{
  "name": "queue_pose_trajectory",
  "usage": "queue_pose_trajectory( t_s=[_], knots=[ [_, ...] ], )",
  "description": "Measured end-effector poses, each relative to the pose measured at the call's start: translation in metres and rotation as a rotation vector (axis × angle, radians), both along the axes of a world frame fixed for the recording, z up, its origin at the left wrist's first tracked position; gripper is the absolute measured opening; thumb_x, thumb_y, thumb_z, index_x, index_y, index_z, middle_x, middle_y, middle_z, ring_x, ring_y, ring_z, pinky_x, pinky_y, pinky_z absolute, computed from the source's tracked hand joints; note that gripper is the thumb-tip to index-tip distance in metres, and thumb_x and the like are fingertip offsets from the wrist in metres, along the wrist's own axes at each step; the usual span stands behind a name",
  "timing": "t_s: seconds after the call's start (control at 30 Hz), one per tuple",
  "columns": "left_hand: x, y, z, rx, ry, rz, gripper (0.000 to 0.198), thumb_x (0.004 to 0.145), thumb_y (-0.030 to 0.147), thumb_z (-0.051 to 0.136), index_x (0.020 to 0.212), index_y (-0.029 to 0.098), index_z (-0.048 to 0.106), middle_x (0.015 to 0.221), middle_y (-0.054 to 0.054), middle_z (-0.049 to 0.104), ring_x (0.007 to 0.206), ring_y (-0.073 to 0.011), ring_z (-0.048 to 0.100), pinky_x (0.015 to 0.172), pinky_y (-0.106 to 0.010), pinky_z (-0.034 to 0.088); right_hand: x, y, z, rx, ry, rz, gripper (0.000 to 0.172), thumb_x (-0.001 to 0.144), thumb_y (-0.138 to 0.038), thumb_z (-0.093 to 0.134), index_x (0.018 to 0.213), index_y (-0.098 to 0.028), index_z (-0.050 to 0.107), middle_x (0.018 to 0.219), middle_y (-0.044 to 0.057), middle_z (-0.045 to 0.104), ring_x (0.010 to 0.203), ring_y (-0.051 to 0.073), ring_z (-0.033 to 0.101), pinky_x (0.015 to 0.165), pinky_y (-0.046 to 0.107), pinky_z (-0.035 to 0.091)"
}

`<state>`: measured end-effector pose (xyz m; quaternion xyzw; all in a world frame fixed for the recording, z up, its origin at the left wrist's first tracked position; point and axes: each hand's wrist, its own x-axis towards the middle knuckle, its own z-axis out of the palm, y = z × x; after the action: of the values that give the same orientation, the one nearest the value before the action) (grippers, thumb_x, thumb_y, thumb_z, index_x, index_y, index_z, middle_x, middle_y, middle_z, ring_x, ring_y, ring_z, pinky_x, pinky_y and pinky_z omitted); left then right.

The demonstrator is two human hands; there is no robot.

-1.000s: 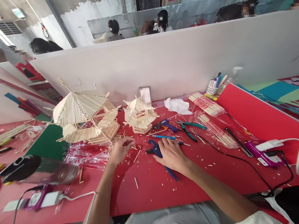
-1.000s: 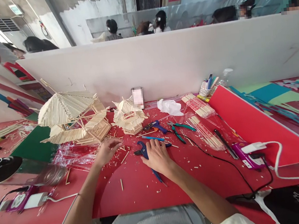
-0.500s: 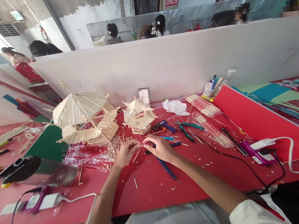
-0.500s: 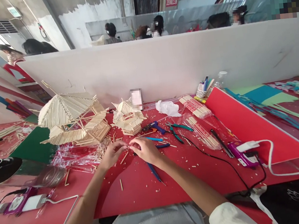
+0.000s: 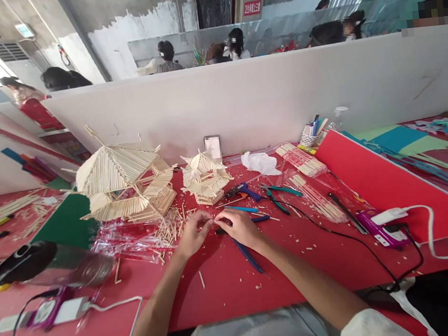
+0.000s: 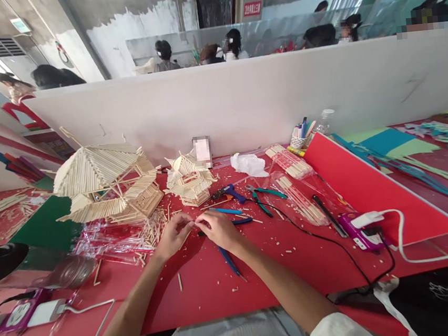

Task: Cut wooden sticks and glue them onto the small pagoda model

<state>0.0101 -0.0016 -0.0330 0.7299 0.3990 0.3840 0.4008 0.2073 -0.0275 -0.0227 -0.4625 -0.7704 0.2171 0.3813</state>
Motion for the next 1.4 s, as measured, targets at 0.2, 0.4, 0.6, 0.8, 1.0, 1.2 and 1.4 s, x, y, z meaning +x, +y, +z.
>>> queue_pose_trajectory(
  t_s=[0.2,0.4,0.6,0.8,1.0,1.2,1.4],
  knots=[
    [0.009,-0.003,-0.003,-0.007,-0.079,0.072,0.037,0.094,0.056,0.062,0.092,0.019,0.063,0.084,-0.004,0.069,0.078,-0.0183,0.067,0.073,-0.029,0.054,0.003,-0.001,-0.002,0.069,0.013,-0.041,0.016,0.1,-0.026,0.057,0.095,-0.021,0.071,0.092,0.007,0.076,0.084,0.02,0.069,0.079,0.029,0.052],
    [0.013,-0.006,-0.004,0.008,-0.044,0.131,0.036,0.095,0.055,0.061,0.094,0.02,0.066,0.089,-0.005,0.074,0.083,-0.0205,0.07,0.078,-0.031,0.056,0.003,-0.001,-0.004,0.127,-0.019,-0.047,0.023,0.103,-0.032,0.054,0.091,-0.021,0.071,0.087,0.007,0.075,0.083,0.02,0.07,0.078,0.031,0.053],
    [0.009,-0.005,-0.003,-0.087,-0.13,0.088,0.039,0.09,0.057,0.067,0.093,0.019,0.067,0.087,-0.005,0.072,0.079,-0.0197,0.07,0.074,-0.03,0.057,0.005,0.002,-0.008,0.164,-0.009,0.021,0.026,0.107,-0.032,0.05,0.099,-0.022,0.073,0.093,0.007,0.076,0.088,0.019,0.071,0.082,0.03,0.054],
    [0.004,-0.002,0.0,-0.232,-0.151,0.04,0.04,0.083,0.057,0.076,0.089,0.018,0.066,0.084,-0.005,0.073,0.078,-0.0197,0.07,0.072,-0.03,0.057,0.006,0.006,-0.011,0.152,-0.021,0.092,0.027,0.106,-0.028,0.048,0.1,-0.024,0.075,0.095,0.007,0.078,0.088,0.02,0.072,0.081,0.031,0.056],
    [0.002,0.0,0.002,-0.357,-0.163,-0.006,0.039,0.082,0.055,0.078,0.086,0.018,0.066,0.077,-0.004,0.072,0.073,-0.0196,0.069,0.071,-0.03,0.056,0.006,0.008,-0.01,0.15,-0.001,0.123,0.025,0.104,-0.026,0.049,0.095,-0.024,0.072,0.09,0.006,0.077,0.083,0.019,0.071,0.076,0.03,0.056],
    [0.008,-0.003,0.006,-0.39,-0.196,-0.014,0.036,0.082,0.052,0.078,0.084,0.017,0.07,0.076,-0.005,0.072,0.072,-0.0194,0.068,0.068,-0.028,0.055,0.009,0.01,-0.005,0.235,0.04,0.125,0.018,0.099,-0.019,0.053,0.088,-0.023,0.066,0.08,0.003,0.072,0.07,0.016,0.065,0.067,0.026,0.052],
    [0.014,-0.003,0.008,-0.444,-0.248,0.025,0.041,0.083,0.055,0.077,0.085,0.015,0.07,0.078,-0.006,0.074,0.071,-0.0191,0.068,0.068,-0.028,0.056,0.01,0.016,-0.006,0.285,0.089,0.119,0.013,0.097,-0.016,0.055,0.089,-0.023,0.062,0.077,0.002,0.069,0.066,0.014,0.062,0.062,0.025,0.051]
  ],
)
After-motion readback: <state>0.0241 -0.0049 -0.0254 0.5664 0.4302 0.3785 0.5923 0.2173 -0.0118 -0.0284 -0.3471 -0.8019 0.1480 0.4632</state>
